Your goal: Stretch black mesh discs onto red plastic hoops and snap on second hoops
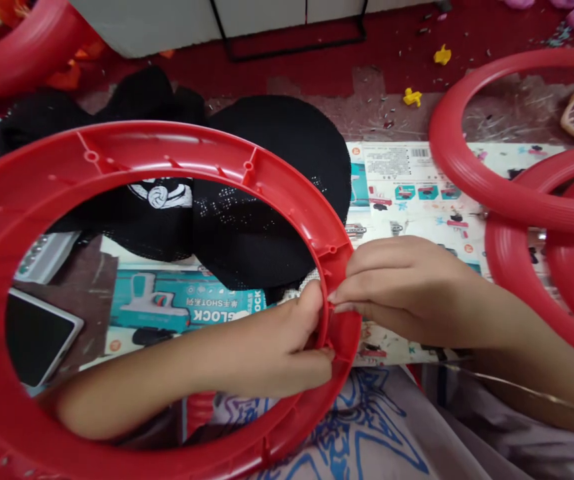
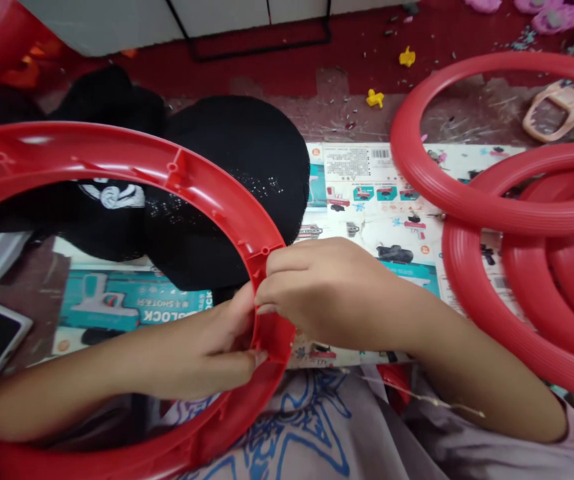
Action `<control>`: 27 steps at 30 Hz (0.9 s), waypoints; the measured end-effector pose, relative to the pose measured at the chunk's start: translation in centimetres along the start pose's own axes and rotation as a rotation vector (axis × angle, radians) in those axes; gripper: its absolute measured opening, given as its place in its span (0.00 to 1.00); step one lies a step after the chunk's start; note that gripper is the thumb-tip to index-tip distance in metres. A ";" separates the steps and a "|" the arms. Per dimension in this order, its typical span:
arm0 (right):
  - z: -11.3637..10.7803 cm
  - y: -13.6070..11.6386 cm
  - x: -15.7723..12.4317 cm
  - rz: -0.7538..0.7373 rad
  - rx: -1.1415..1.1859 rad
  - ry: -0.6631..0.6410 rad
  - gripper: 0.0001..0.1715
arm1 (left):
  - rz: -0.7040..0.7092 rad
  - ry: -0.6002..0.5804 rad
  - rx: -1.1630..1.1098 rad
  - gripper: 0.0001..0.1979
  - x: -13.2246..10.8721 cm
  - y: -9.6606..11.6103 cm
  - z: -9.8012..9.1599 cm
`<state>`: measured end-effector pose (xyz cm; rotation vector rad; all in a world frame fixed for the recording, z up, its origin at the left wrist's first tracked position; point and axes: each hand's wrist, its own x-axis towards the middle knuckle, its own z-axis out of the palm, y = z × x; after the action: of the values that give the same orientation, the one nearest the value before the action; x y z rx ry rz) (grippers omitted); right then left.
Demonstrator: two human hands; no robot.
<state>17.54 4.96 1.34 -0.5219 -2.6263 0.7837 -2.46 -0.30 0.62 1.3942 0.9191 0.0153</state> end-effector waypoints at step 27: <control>-0.4 -0.4 0.2 0.129 -0.214 -0.200 0.11 | -0.134 0.028 0.015 0.19 0.0 -0.1 0.2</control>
<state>17.43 4.89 1.95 -0.7105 -2.9058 0.6241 -2.39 -0.47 0.54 1.3469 1.0358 -0.0736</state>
